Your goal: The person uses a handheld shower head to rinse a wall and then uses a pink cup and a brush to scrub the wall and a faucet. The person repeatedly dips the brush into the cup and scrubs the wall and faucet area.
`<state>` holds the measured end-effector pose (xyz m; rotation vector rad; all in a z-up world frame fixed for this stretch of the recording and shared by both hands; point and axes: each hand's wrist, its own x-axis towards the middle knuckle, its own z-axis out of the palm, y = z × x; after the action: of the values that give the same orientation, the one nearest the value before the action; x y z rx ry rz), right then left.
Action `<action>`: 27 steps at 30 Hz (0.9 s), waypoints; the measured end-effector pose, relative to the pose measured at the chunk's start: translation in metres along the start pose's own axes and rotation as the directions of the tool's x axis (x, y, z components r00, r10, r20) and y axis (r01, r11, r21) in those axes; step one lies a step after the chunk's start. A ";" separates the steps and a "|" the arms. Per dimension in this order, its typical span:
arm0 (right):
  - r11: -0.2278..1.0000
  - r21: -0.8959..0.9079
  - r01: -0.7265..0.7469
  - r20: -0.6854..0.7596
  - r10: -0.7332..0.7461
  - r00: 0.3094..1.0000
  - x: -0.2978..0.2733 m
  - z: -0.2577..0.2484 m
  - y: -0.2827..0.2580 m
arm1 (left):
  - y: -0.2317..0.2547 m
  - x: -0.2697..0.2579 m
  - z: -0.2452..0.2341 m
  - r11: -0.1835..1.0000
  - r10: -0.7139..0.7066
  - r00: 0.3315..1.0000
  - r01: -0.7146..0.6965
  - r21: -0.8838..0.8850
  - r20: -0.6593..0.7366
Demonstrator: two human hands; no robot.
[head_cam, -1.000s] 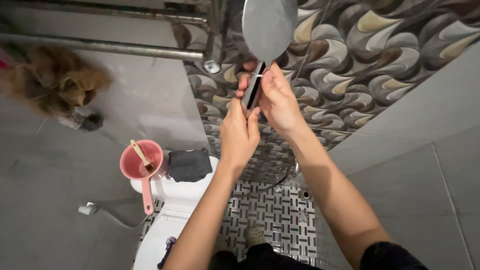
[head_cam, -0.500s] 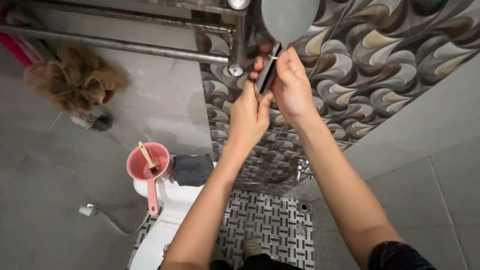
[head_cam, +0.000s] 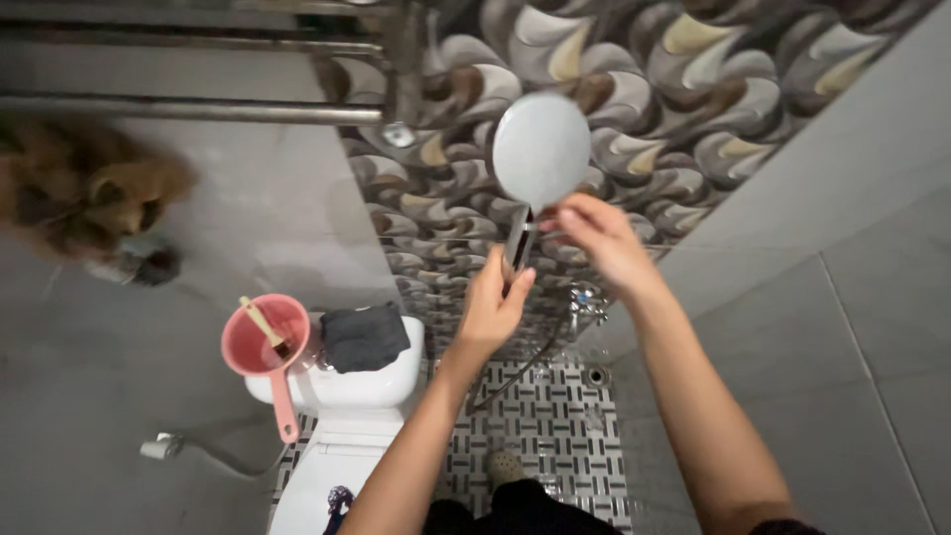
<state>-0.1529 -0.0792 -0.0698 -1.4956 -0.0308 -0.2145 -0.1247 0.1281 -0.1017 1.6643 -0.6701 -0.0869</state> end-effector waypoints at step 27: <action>0.368 -0.296 -0.881 -0.686 0.560 0.464 -0.108 -0.132 0.376 | -0.099 -0.048 0.122 0.939 -0.328 0.849 0.341 0.046 0.413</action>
<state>-0.2130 -0.1743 -0.4674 -1.9174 1.2860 0.2146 -0.1784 0.0483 -0.2354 1.7353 -0.6799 -0.7200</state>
